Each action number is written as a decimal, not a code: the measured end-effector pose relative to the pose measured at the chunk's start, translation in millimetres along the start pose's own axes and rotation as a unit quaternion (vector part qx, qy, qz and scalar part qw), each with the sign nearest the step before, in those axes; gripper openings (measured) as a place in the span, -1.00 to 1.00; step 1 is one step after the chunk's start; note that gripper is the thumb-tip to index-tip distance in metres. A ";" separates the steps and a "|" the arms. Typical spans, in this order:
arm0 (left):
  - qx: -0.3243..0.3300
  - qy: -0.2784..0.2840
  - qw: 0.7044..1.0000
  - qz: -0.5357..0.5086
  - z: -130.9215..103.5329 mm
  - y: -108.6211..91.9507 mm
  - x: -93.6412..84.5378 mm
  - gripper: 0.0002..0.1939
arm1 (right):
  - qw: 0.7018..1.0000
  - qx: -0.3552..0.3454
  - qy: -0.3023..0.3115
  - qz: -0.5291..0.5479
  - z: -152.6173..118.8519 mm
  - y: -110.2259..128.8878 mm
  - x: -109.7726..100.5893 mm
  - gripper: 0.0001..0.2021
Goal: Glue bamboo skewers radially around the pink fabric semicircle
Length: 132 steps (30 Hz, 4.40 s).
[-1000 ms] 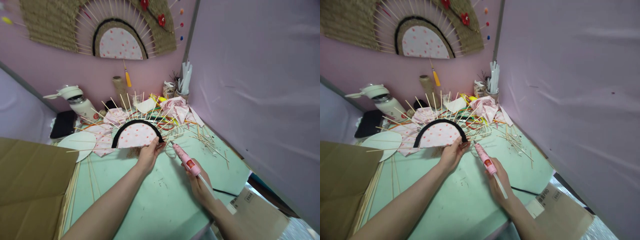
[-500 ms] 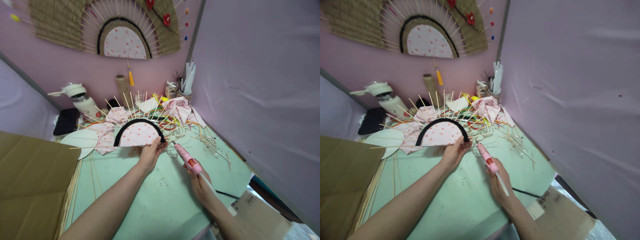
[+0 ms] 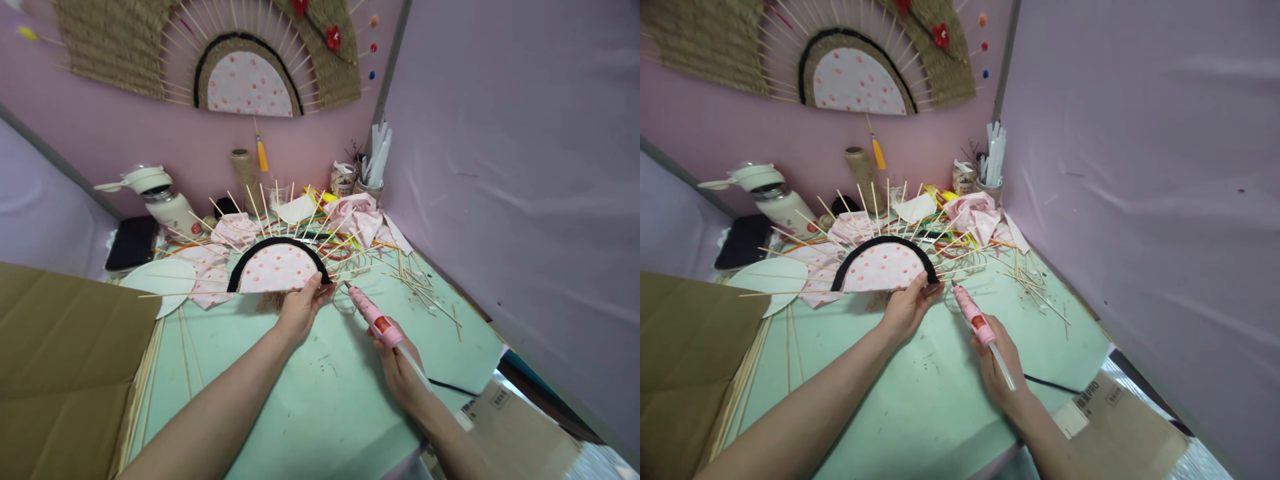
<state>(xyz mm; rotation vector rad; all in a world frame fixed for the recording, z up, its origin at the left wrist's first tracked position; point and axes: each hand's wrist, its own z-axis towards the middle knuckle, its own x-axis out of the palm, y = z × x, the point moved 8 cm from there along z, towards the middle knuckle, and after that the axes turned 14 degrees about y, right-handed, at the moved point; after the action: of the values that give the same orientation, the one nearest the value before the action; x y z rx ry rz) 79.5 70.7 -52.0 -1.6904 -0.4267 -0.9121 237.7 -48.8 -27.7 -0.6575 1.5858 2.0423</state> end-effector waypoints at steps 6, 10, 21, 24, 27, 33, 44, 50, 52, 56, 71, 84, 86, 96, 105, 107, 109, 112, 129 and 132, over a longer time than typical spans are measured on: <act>0.000 -0.003 1.000 -0.003 0.1 -0.8 0.6 -0.67 | 1.000 0.011 0.008 -0.007 1.1 1.9 -0.7 -0.71; -0.002 -0.008 1.000 -0.003 -0.2 -0.5 0.2 -0.66 | 1.000 0.010 0.000 -0.007 0.6 2.1 -1.5 -0.71; 0.002 -0.008 1.000 -0.008 -0.1 -2.2 1.6 -0.62 | 1.000 -0.002 0.007 -0.021 0.2 0.3 0.3 -0.72; 0.001 -0.012 1.000 -0.009 -0.2 -2.1 1.1 -0.61 | 1.000 0.009 0.012 -0.023 0.0 0.9 0.1 -0.73; -0.008 -0.010 1.000 -0.016 -0.3 -0.7 1.2 -0.63 | 0.999 0.022 0.020 -0.013 1.3 3.3 -0.9 -0.72; -0.017 -0.010 0.999 -0.027 -1.9 2.0 2.5 -0.67 | 0.999 0.024 0.019 0.025 5.4 10.5 -2.4 -0.76; -0.002 -0.015 0.999 -0.032 2.1 -7.4 0.6 -0.66 | 0.989 0.038 0.005 -0.141 8.2 -16.2 -37.8 -0.75; 0.005 -0.008 1.000 -0.023 2.0 -12.5 5.0 -0.68 | 0.948 0.128 -0.029 -0.290 27.5 -78.6 -94.9 -0.70; 0.006 -0.008 1.000 -0.017 1.3 -13.9 6.4 -0.68 | 0.932 0.147 -0.016 -0.331 34.7 -91.8 -99.1 -0.71; 0.008 -0.004 1.000 -0.011 1.1 -15.2 8.7 -0.68 | 0.913 0.169 -0.071 -0.364 38.7 -73.2 -104.5 -0.68; 0.007 0.012 1.000 -0.016 2.8 -14.9 4.8 -0.67 | 0.936 0.127 0.043 0.326 98.7 1.2 25.4 -0.75; -0.034 0.069 0.997 -0.001 3.6 -5.0 9.6 -0.70 | 0.903 0.164 -0.025 0.397 87.6 -9.9 25.2 -0.74; -0.039 0.073 0.997 0.006 3.7 -3.9 10.4 -0.71 | 0.902 0.163 -0.026 0.400 87.2 -10.6 25.1 -0.75; -0.030 0.050 0.998 0.016 6.3 -3.7 4.6 -0.73 | 0.917 0.150 -0.032 0.369 86.4 -5.8 19.5 -0.80; 0.001 0.058 0.997 0.045 6.8 -9.3 8.4 -0.72 | 0.983 0.063 -0.094 0.144 82.6 14.0 -2.9 -0.90; 0.004 0.058 0.997 0.053 6.9 -10.1 8.9 -0.72 | 0.988 0.042 -0.099 0.111 81.8 19.0 -5.0 -0.91; 0.006 0.057 0.996 0.064 6.6 -11.0 9.6 -0.70 | 0.992 0.019 -0.104 0.074 81.1 24.4 -6.8 -0.91; 0.007 0.056 0.995 0.087 5.9 -12.2 10.5 -0.65 | 0.994 -0.016 -0.105 0.012 80.0 32.3 -7.7 -0.90; -0.027 0.016 0.987 0.157 6.7 -1.7 -17.7 -0.81 | 0.988 -0.043 -0.088 -0.118 79.8 38.2 -9.7 -0.89; -0.023 0.047 0.985 0.164 6.1 -3.2 -7.9 -0.75 | 0.989 -0.044 -0.095 -0.108 78.7 37.3 -12.0 -0.91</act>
<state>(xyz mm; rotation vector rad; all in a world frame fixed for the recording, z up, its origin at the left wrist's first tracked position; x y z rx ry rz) 74.4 78.8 -56.4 -1.6894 -0.0584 -0.7581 217.0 18.6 24.9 -0.6168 1.2659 1.9579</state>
